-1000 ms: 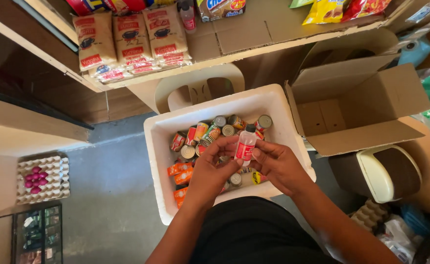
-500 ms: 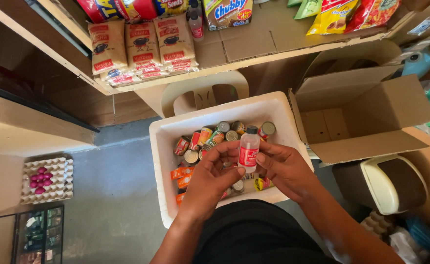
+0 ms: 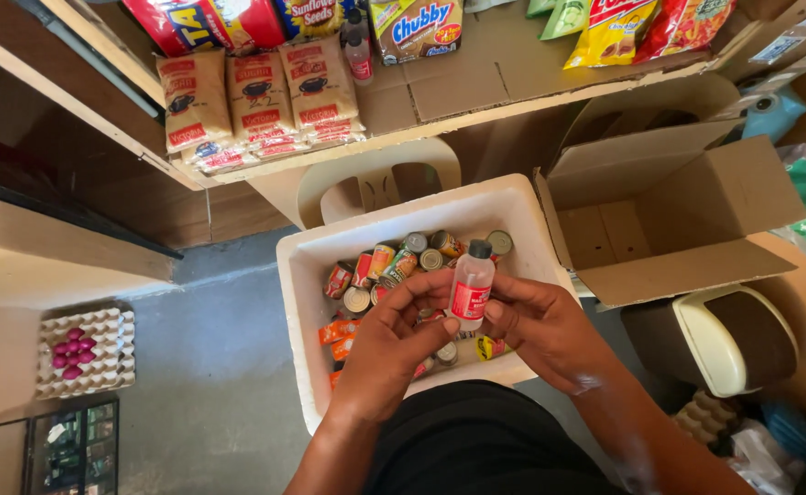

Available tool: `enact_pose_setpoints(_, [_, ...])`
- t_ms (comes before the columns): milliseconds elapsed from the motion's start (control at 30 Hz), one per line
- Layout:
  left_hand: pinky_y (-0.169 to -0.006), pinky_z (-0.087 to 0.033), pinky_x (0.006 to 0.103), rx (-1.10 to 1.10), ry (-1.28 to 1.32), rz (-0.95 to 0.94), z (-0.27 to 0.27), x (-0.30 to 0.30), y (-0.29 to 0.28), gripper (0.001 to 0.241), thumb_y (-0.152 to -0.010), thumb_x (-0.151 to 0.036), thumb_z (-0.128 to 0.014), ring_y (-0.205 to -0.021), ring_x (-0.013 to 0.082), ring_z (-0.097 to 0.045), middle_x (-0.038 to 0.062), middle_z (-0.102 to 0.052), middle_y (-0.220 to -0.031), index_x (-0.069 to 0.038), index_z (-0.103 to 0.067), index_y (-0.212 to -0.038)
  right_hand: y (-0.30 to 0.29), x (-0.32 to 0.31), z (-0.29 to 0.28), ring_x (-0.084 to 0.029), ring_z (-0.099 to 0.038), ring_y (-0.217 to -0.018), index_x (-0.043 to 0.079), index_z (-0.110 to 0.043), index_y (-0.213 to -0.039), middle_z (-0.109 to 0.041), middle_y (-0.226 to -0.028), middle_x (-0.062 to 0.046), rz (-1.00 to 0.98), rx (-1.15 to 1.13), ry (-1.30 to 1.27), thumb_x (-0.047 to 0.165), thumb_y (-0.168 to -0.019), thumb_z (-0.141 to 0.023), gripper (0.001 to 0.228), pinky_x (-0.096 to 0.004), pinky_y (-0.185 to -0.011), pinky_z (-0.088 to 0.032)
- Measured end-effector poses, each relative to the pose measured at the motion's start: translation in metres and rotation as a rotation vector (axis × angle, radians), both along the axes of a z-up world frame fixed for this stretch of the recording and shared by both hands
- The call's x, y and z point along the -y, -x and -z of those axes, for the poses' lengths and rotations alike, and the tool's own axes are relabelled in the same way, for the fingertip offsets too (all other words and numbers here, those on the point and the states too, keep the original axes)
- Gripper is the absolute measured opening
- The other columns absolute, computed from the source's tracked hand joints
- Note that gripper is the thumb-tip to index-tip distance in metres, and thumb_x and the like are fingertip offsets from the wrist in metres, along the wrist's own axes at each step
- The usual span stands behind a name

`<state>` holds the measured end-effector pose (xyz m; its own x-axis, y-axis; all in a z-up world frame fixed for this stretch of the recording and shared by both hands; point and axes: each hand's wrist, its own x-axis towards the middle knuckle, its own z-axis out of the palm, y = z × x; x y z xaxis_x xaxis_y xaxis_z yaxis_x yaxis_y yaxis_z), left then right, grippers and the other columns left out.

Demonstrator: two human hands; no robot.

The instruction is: Stocking grocery shelves with bottles and canned goods from a storage bin.

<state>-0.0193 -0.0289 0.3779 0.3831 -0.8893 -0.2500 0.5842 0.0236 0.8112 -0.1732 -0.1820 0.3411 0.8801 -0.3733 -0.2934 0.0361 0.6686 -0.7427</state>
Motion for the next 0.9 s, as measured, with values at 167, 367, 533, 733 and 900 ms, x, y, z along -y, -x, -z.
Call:
enact_pose_setpoints(167, [-0.103, -0.052, 0.0326, 0.135, -0.016, -0.047, 0.005, 0.0, 0.003, 0.051, -0.088, 0.002, -0.073, -0.119, 0.014, -0.059, 0.008, -0.063, -0.124, 0.002, -0.059, -0.137, -0.007, -0.004, -0.015, -0.018, -0.065, -0.106, -0.003, -0.052, -0.146, -0.068, -0.126, -0.011, 0.012, 0.031, -0.002, 0.007, -0.097, -0.061, 0.051, -0.036, -0.091, -0.054])
enact_pose_setpoints(367, [-0.103, -0.052, 0.0322, 0.119, 0.036, -0.051, -0.002, -0.002, 0.002, 0.049, -0.091, 0.0, -0.07, -0.118, 0.0156, -0.061, 0.009, -0.065, -0.127, 0.001, -0.057, -0.138, -0.005, -0.004, 0.0, -0.021, -0.064, -0.107, -0.002, -0.053, -0.151, -0.067, -0.128, -0.014, 0.014, 0.021, 0.03, 0.007, -0.1, -0.062, 0.052, -0.036, -0.087, -0.052])
enact_pose_setpoints(533, [-0.101, -0.053, 0.0334, 0.151, 0.054, -0.06, 0.0, -0.004, 0.002, 0.049, -0.094, -0.001, -0.067, -0.118, 0.017, -0.061, 0.011, -0.064, -0.127, 0.001, -0.055, -0.141, -0.017, -0.009, -0.01, -0.018, -0.063, -0.109, -0.003, -0.054, -0.147, -0.067, -0.131, -0.012, 0.064, -0.028, 0.09, 0.004, -0.095, -0.065, 0.054, -0.033, -0.089, -0.053])
enact_pose_setpoints(733, [-0.102, -0.054, 0.0328, 0.174, 0.03, -0.086, 0.003, -0.006, 0.003, 0.049, -0.094, -0.001, -0.066, -0.117, 0.0165, -0.063, 0.01, -0.067, -0.126, 0.001, -0.054, -0.141, -0.019, -0.013, -0.008, -0.016, -0.062, -0.11, -0.003, -0.056, -0.145, -0.067, -0.131, -0.011, 0.131, -0.081, 0.103, 0.002, -0.092, -0.067, 0.054, -0.031, -0.089, -0.052])
enact_pose_setpoints(900, [-0.097, -0.055, 0.0326, 0.179, 0.002, -0.076, -0.003, -0.006, 0.005, 0.049, -0.092, -0.001, -0.068, -0.114, 0.0156, -0.064, 0.009, -0.069, -0.123, 0.0, -0.055, -0.139, -0.018, -0.016, -0.013, -0.017, -0.063, -0.113, -0.004, -0.058, -0.142, -0.067, -0.129, -0.012, 0.143, -0.074, 0.135, 0.002, -0.091, -0.068, 0.052, -0.031, -0.092, -0.051])
